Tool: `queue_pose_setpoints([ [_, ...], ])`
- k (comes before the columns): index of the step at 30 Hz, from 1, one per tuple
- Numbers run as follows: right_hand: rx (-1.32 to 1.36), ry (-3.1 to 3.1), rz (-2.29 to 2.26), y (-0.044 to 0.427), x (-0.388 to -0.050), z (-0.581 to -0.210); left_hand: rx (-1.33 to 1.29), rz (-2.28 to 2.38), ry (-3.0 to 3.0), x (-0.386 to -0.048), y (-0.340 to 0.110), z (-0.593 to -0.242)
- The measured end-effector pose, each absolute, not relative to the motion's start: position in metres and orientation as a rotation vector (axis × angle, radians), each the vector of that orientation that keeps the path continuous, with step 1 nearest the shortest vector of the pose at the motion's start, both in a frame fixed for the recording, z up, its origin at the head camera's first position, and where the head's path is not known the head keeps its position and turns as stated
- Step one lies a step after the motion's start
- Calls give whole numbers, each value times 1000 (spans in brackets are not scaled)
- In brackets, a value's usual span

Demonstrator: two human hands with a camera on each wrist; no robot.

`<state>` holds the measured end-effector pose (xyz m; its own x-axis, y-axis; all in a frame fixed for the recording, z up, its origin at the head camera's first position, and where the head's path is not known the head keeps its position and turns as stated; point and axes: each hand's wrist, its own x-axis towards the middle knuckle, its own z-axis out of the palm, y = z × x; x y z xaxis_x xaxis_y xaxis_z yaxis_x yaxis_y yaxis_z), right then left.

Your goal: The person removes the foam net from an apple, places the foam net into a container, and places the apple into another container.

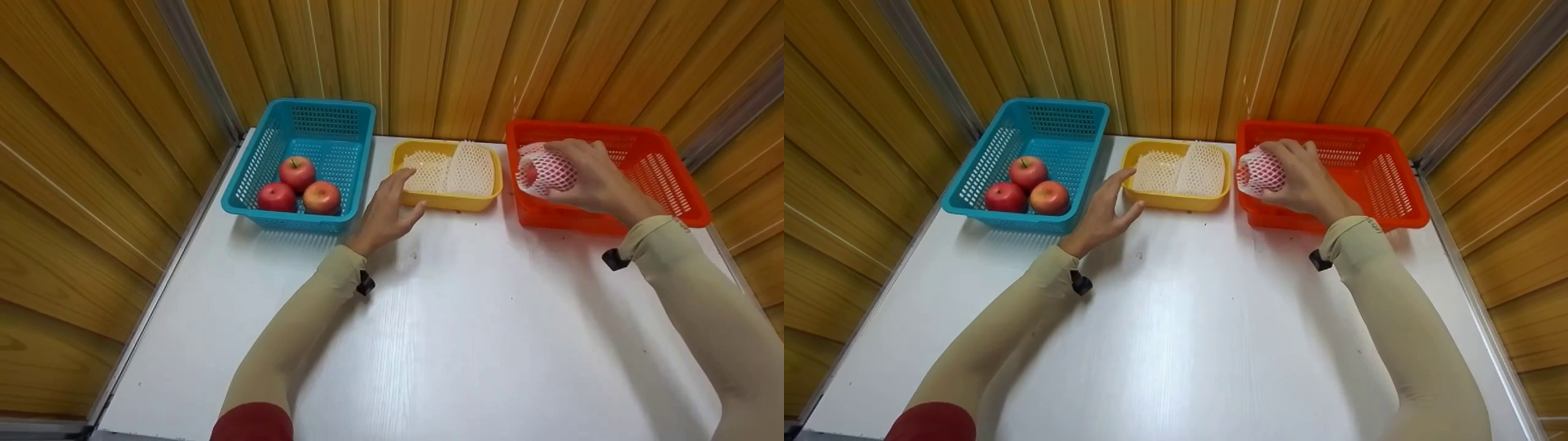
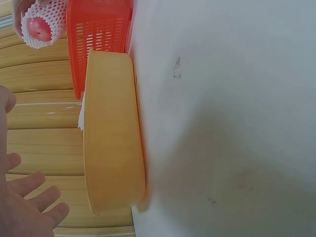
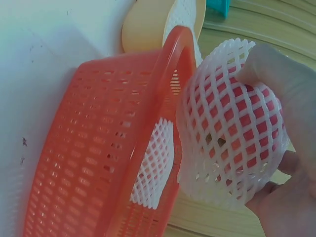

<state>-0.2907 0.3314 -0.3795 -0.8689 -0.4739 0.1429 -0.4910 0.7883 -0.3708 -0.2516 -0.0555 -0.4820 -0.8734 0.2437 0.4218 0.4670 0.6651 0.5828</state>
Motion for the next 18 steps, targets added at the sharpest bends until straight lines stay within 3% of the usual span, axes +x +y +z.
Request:
queue_pose_setpoints([
  [18, 940, -2870, 596, 289, -280, -376, -525, -1081, -2588, -250, -63, -487],
])
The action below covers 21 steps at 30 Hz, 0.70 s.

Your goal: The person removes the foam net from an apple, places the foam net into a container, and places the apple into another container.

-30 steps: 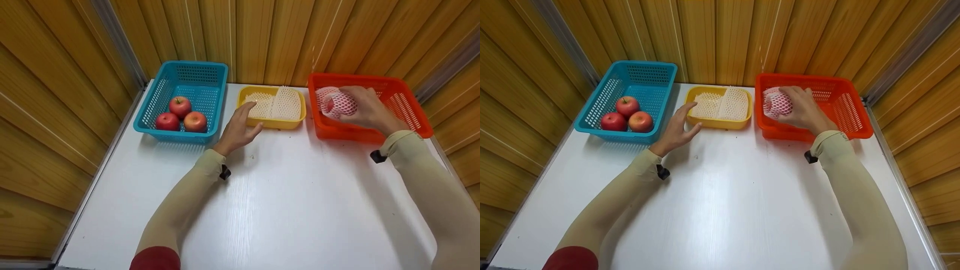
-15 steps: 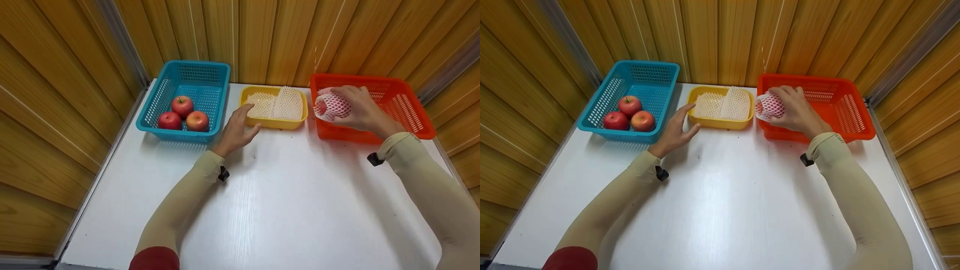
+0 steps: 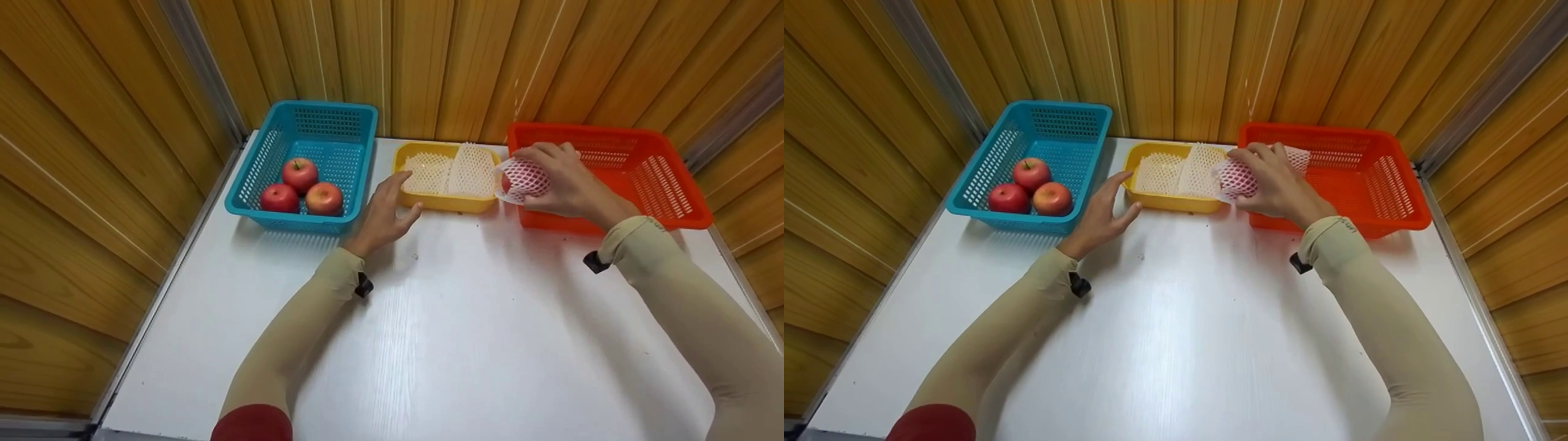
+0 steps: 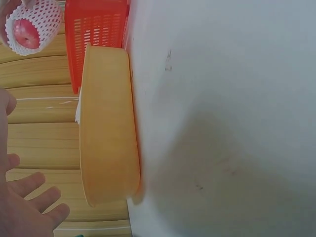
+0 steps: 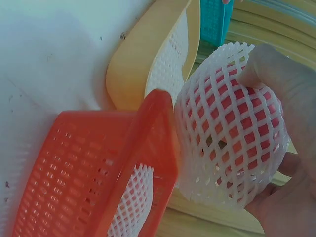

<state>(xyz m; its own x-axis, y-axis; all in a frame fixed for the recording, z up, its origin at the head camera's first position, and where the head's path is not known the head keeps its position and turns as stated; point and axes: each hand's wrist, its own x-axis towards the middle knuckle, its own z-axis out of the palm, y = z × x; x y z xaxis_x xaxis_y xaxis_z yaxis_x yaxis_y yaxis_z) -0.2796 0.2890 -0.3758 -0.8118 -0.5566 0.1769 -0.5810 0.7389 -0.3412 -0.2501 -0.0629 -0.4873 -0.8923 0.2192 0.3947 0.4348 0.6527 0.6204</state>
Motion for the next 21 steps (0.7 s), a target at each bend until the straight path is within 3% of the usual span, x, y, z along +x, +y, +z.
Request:
queue_pose_setpoints([
  [21, 1024, -2869, 549, 258, -282, -379, -502, -1052, -2593, -248, -70, -489],
])
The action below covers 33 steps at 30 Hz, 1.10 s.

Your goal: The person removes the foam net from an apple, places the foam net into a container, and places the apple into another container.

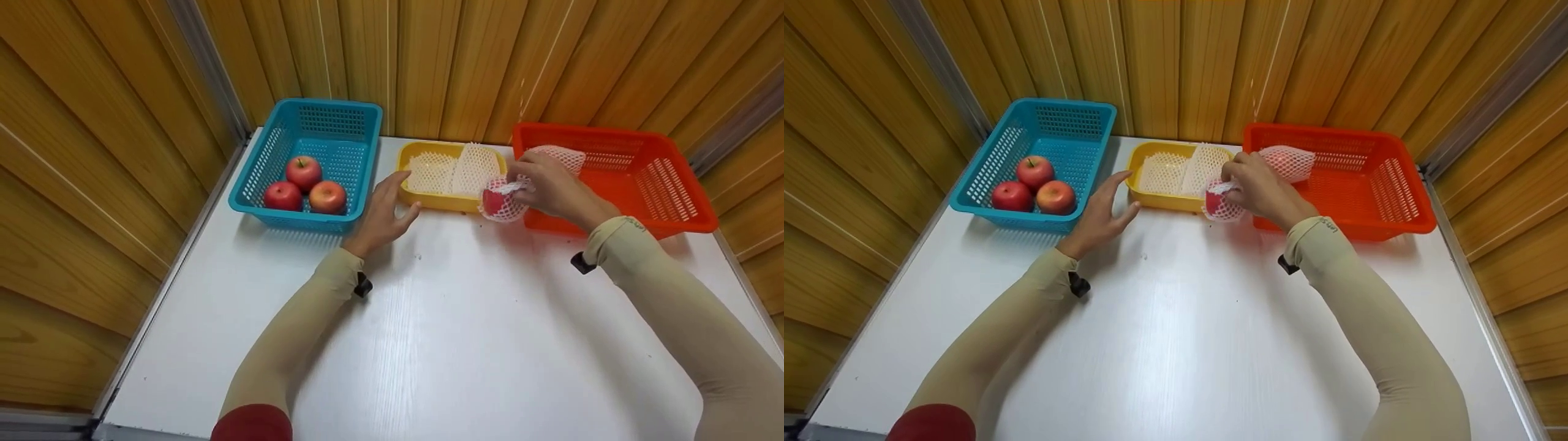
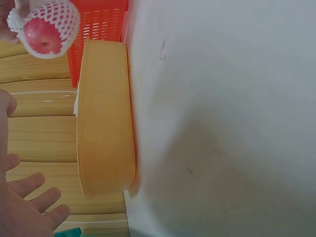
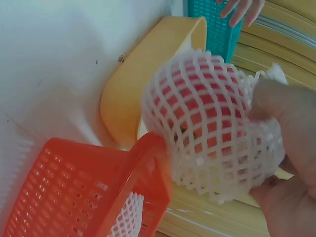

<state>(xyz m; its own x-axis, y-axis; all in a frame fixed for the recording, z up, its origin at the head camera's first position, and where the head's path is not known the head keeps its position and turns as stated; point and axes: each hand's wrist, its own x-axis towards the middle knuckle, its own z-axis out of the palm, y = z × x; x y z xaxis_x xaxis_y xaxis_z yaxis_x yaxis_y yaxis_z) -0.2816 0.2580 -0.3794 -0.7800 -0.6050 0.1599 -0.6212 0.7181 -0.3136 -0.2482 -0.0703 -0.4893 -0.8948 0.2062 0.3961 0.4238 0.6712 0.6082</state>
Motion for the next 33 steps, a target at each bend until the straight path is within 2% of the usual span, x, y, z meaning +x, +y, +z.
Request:
queue_pose_setpoints([
  [33, 1228, -2857, 662, 212, -273, -424, -480, -1049, -2633, -241, -77, -499],
])
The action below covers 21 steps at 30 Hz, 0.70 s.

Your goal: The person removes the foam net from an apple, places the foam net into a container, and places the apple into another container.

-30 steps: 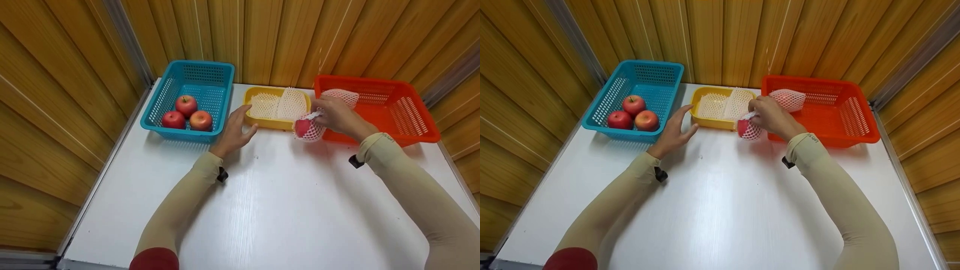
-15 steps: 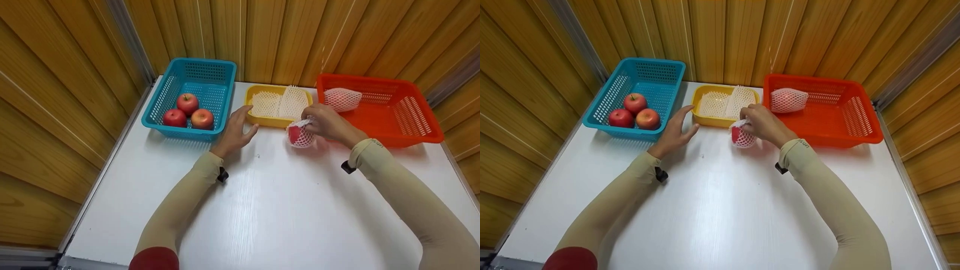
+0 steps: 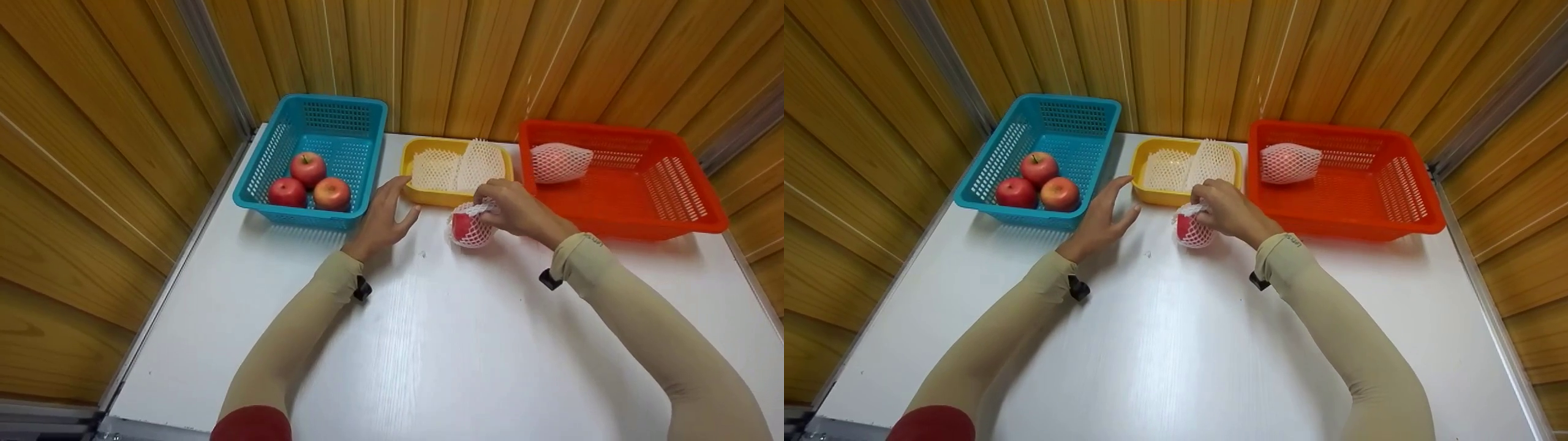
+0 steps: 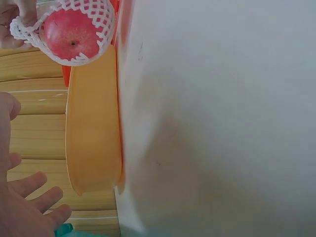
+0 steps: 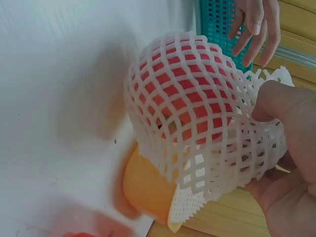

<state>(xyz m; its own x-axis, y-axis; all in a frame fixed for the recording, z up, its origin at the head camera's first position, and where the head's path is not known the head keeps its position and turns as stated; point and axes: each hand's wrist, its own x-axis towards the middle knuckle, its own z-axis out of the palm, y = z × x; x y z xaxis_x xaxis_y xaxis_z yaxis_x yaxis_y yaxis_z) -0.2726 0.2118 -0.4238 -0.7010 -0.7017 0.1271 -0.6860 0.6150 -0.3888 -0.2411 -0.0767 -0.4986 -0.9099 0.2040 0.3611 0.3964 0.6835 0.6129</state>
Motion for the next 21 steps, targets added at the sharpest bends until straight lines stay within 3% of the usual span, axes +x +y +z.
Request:
queue_pose_setpoints([
  [21, -1197, 2764, -804, 208, -266, -447, -466, -1098, -2606, -241, -80, -503],
])
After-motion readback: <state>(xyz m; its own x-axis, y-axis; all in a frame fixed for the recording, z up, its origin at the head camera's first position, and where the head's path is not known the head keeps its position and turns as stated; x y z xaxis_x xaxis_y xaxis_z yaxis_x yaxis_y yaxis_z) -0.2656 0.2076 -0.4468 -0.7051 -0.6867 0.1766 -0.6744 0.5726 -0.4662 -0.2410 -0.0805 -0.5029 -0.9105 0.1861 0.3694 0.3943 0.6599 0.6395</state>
